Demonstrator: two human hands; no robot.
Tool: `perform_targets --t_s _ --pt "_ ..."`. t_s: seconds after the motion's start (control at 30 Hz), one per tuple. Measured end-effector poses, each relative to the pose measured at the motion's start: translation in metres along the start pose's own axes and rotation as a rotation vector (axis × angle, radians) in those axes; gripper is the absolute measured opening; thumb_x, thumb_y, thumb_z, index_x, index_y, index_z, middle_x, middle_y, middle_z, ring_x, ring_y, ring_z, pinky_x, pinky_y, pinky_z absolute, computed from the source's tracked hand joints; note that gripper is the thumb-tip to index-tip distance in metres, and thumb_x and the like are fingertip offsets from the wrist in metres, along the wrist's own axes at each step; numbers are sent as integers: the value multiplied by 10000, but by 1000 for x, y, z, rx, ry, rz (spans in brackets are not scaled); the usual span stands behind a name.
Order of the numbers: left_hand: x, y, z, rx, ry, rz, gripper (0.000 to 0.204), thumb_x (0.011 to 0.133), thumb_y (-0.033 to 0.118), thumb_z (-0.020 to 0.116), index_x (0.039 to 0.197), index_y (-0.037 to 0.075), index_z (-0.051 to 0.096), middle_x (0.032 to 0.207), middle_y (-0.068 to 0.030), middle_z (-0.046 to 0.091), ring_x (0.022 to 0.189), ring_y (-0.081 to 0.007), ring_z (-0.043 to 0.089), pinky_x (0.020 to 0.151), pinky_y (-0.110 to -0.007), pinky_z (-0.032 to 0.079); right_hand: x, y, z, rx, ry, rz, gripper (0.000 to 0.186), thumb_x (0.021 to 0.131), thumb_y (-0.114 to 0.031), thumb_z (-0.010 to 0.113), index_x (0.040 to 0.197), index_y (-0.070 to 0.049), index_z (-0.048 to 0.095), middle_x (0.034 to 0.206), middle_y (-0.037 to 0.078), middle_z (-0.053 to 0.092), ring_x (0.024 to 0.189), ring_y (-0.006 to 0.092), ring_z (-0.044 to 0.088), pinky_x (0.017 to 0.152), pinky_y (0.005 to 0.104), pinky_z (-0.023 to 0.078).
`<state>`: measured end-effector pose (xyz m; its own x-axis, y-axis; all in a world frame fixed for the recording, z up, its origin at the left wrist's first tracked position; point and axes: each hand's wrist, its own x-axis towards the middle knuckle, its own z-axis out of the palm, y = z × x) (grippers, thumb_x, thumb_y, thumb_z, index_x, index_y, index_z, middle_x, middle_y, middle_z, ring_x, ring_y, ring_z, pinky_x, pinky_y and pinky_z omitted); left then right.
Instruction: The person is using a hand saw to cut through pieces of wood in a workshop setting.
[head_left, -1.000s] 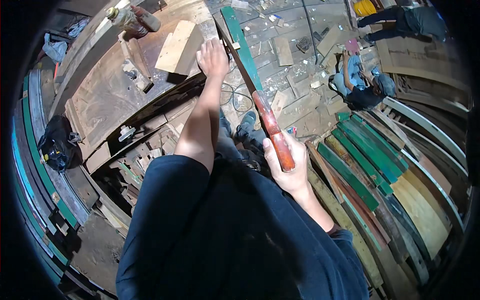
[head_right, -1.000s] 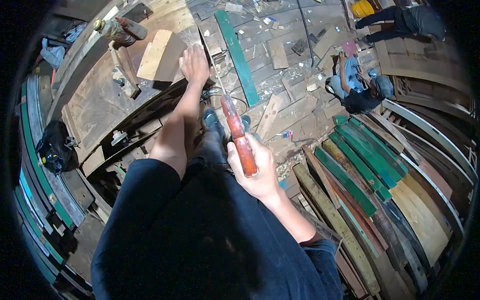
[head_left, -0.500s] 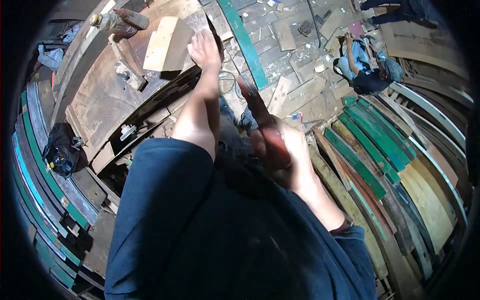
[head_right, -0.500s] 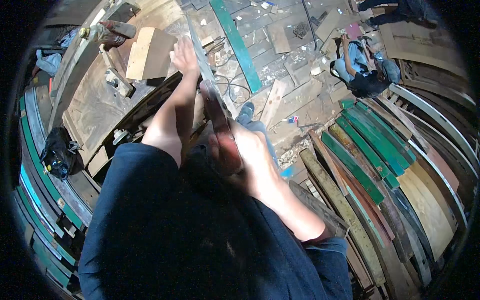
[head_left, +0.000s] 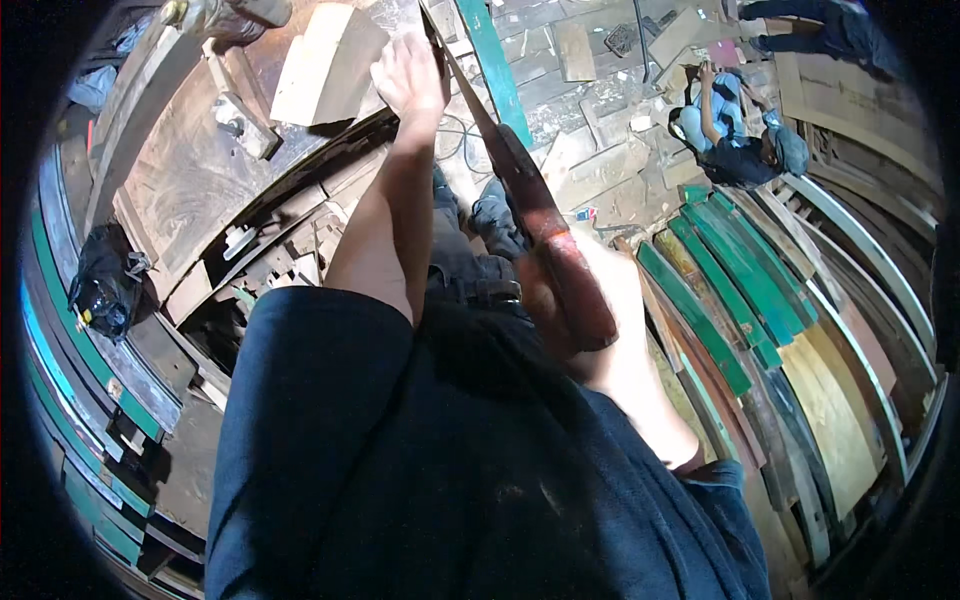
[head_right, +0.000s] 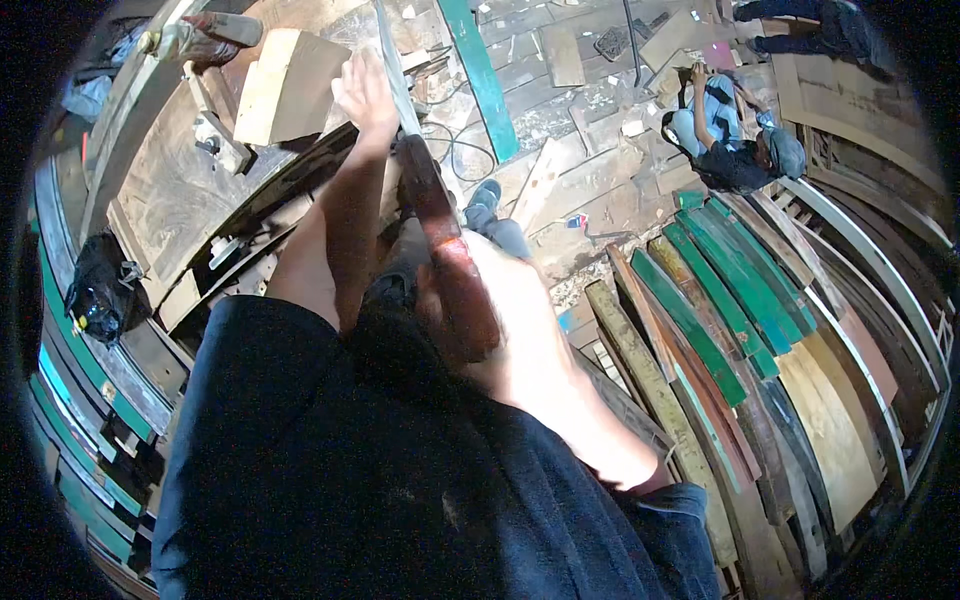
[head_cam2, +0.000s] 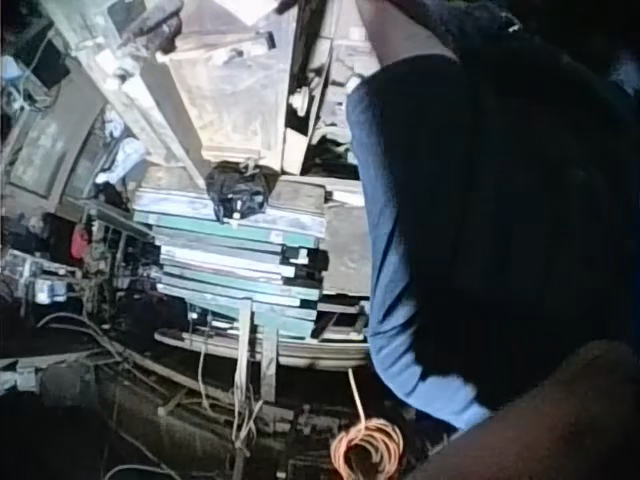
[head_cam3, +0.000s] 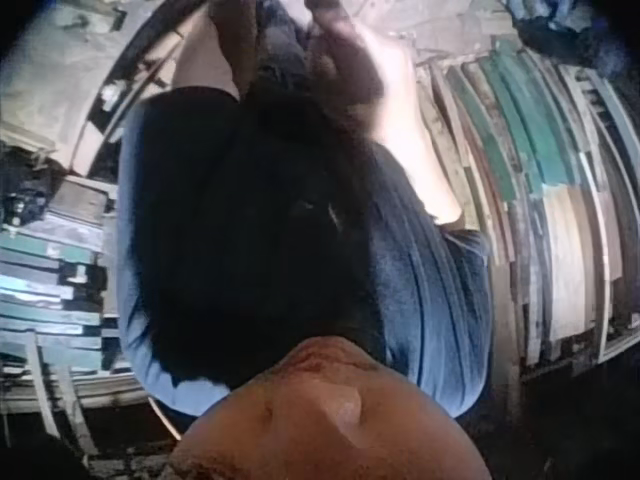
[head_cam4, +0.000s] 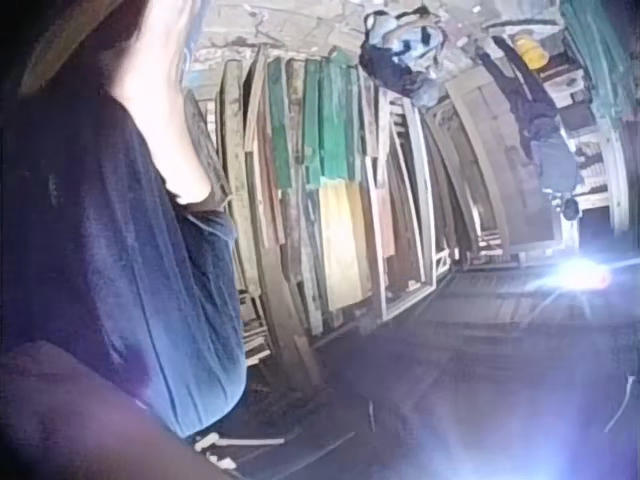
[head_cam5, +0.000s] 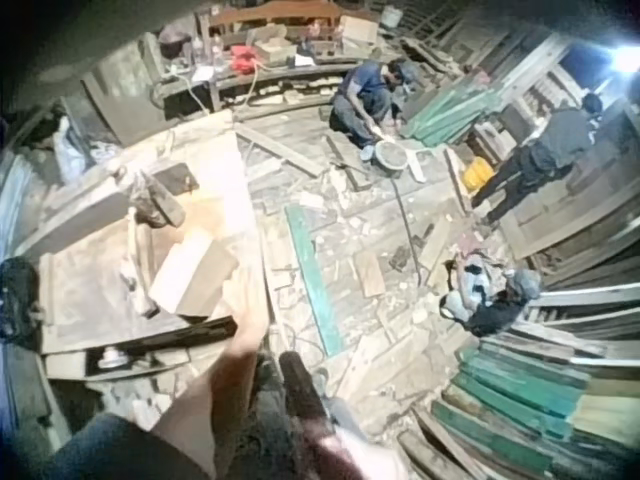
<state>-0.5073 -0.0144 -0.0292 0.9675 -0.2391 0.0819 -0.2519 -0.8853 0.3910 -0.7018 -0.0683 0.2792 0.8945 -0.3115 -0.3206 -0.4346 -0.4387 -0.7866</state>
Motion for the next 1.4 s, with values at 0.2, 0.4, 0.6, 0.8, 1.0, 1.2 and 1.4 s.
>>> perform_targets --t_s 0.2,0.4,0.6,0.8,1.0,1.2,1.4 --pt "1 9 9 124 30 -27 301 898 269 411 1085 90 565 1062 -83 602 983 -246 530 835 -397 364 33 -6 -6 109 4 241 154 884 -150 577 907 3 581 702 109 553 620 203 527 598 325 437" --pt "8 2 25 100 116 21 198 844 234 470 939 119 602 964 -41 625 963 -218 559 778 -408 385 92 32 22 84 -5 -144 104 873 -83 555 917 8 580 690 88 538 605 135 484 589 291 426" --pt "3 5 12 182 108 -15 250 873 276 451 1002 122 600 1016 -34 610 1017 -212 520 825 -408 360 68 27 16 192 -27 -46 111 881 -95 570 878 16 573 658 68 524 600 110 470 554 289 402" --pt "5 19 4 143 -50 -46 279 879 245 416 1087 131 564 1082 -42 600 1044 -218 517 845 -425 345 6 3 -15 76 5 32 110 857 -104 602 875 -1 568 661 87 529 586 174 510 569 293 419" --pt "4 13 -9 152 -27 -31 309 886 249 402 1068 79 585 1085 -74 618 1035 -221 540 841 -418 369 -9 -3 -19 65 -9 58 90 838 -62 597 890 0 559 670 117 543 580 243 557 581 322 454" --pt "1 0 8 137 101 21 276 896 198 424 1089 76 579 1115 -71 614 1062 -214 543 834 -402 391 5 -4 -9 162 -47 104 137 867 -114 587 821 9 551 633 92 512 569 185 508 561 306 411" --pt "6 -10 19 173 116 16 218 900 241 421 947 129 603 994 -25 623 989 -194 553 775 -414 390 74 27 28 174 -19 -91 157 856 -136 580 816 15 566 624 101 529 566 181 518 556 329 422"
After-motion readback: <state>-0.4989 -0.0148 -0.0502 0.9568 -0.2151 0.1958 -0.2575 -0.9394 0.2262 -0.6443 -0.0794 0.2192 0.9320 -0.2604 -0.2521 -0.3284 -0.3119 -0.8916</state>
